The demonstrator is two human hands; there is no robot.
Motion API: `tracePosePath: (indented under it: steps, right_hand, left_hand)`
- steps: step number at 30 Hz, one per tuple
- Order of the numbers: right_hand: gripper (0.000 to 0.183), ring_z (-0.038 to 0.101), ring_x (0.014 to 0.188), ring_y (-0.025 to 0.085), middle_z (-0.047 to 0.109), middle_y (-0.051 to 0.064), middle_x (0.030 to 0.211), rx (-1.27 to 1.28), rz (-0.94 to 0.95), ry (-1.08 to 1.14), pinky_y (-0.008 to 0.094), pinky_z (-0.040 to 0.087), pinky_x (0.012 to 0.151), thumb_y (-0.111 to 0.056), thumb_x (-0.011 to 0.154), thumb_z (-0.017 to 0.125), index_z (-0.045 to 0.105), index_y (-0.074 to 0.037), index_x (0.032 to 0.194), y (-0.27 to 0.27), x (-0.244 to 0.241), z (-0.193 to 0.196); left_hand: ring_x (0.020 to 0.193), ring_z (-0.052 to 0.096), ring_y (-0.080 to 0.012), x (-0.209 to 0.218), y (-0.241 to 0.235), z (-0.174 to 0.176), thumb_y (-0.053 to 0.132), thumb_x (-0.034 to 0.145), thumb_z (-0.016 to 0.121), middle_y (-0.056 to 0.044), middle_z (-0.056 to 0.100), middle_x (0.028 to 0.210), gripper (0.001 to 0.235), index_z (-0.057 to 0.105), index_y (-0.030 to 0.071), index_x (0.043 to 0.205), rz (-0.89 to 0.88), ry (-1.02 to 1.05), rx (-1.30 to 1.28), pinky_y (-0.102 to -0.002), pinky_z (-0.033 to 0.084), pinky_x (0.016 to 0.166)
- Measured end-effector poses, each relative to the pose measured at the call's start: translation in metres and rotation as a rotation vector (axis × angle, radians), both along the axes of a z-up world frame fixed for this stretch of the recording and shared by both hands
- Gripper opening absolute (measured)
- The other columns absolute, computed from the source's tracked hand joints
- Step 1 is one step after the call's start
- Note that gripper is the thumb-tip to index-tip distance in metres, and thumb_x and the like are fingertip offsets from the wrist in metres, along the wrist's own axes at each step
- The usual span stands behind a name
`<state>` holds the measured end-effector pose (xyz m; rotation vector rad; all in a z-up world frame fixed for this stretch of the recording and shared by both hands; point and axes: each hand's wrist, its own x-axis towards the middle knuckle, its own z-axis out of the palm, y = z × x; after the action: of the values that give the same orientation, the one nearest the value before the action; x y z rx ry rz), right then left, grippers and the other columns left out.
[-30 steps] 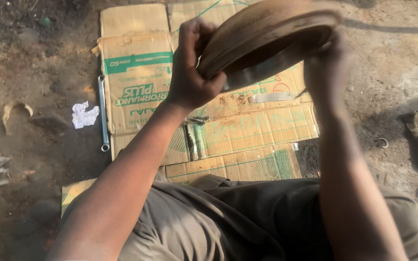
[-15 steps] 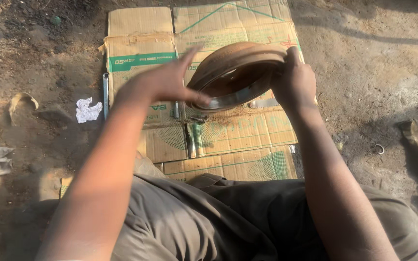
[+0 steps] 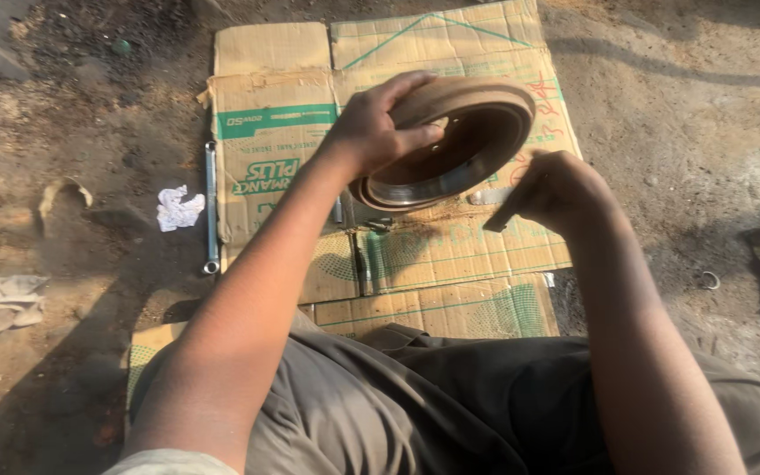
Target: The person scrubs the inner surface of a circular metal part with a small metal tool while sitting on a cardboard sheet. The person repeatedly rotates the part to access different areas and continues scrubbing the interior.
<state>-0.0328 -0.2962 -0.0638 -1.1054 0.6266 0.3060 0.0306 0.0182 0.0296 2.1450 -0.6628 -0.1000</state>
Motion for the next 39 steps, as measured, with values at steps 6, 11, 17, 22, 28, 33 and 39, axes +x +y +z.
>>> tracePosePath:
  steps: [6, 11, 17, 22, 28, 33, 39]
  right_hand:
    - [0.029, 0.067, 0.103, 0.02, 0.07, 0.013, 0.112, -0.234, 0.419, -0.557, 0.03, 0.056, 0.087, 0.0, 0.09, 0.065, 0.069, 0.0, 0.118, 0.031, 0.001, -0.023]
    - [0.039, 0.074, 0.102, 0.027, 0.077, 0.016, 0.113, -1.061, 0.635, -0.236, 0.04, 0.06, 0.088, -0.028, 0.084, 0.081, 0.074, -0.007, 0.116, 0.062, -0.006, -0.057]
    - [0.051, 0.068, 0.105, 0.031, 0.065, 0.017, 0.122, -1.168, 0.819, -0.599, 0.044, 0.056, 0.086, -0.043, 0.08, 0.083, 0.075, -0.01, 0.119, 0.102, -0.023, -0.013]
    - [0.042, 0.06, 0.118, 0.03, 0.064, 0.01, 0.116, -1.583, 0.949, -0.542, 0.044, 0.053, 0.097, -0.049, 0.087, 0.075, 0.076, -0.015, 0.112, 0.13, -0.036, -0.006]
    - [0.044, 0.061, 0.117, 0.029, 0.06, 0.009, 0.123, -1.435, 1.012, -0.649, 0.045, 0.055, 0.093, -0.035, 0.084, 0.075, 0.07, -0.025, 0.126, 0.132, -0.039, -0.013]
    - [0.055, 0.065, 0.105, 0.037, 0.054, 0.015, 0.136, -1.414, 0.972, -0.648, 0.05, 0.056, 0.084, -0.033, 0.087, 0.071, 0.058, -0.018, 0.138, 0.141, -0.039, -0.016]
    - [0.033, 0.07, 0.099, 0.034, 0.065, 0.01, 0.13, -1.425, 0.885, -0.633, 0.047, 0.058, 0.08, -0.028, 0.093, 0.061, 0.07, -0.026, 0.125, 0.139, -0.04, -0.036]
  left_hand:
    - [0.115, 0.073, -0.0259, 0.007, 0.002, -0.007, 0.052, 0.077, 0.081, -0.012, 0.072, 0.129, 0.079, 0.056, 0.019, 0.144, 0.029, 0.01, -0.074, -0.038, 0.057, 0.1]
    - [0.12, 0.073, -0.0256, 0.009, 0.004, -0.014, 0.053, 0.078, 0.081, -0.012, 0.074, 0.13, 0.079, 0.058, 0.019, 0.146, -0.001, -0.017, -0.115, -0.038, 0.057, 0.103]
    - [0.114, 0.075, -0.0245, 0.012, 0.0, -0.019, 0.056, 0.077, 0.082, -0.012, 0.073, 0.129, 0.084, 0.055, 0.016, 0.146, 0.026, -0.004, -0.071, -0.037, 0.059, 0.1]
    - [0.102, 0.081, -0.025, 0.015, 0.001, -0.022, 0.055, 0.075, 0.08, -0.012, 0.073, 0.132, 0.085, 0.054, 0.016, 0.147, 0.009, 0.012, -0.105, -0.036, 0.062, 0.1]
    - [0.122, 0.072, -0.0242, 0.013, 0.004, -0.022, 0.048, 0.079, 0.081, -0.011, 0.072, 0.135, 0.078, 0.057, 0.019, 0.147, -0.018, 0.002, -0.092, -0.038, 0.057, 0.108]
    - [0.121, 0.07, -0.03, -0.006, 0.027, -0.011, 0.026, 0.071, 0.081, -0.013, 0.071, 0.132, 0.078, 0.056, 0.016, 0.144, -0.077, -0.02, -0.168, -0.041, 0.054, 0.107]
    - [0.101, 0.074, -0.031, -0.025, 0.019, 0.013, 0.014, 0.068, 0.069, -0.015, 0.075, 0.109, 0.06, 0.054, 0.011, 0.126, 0.111, -0.069, 0.149, -0.042, 0.058, 0.09]
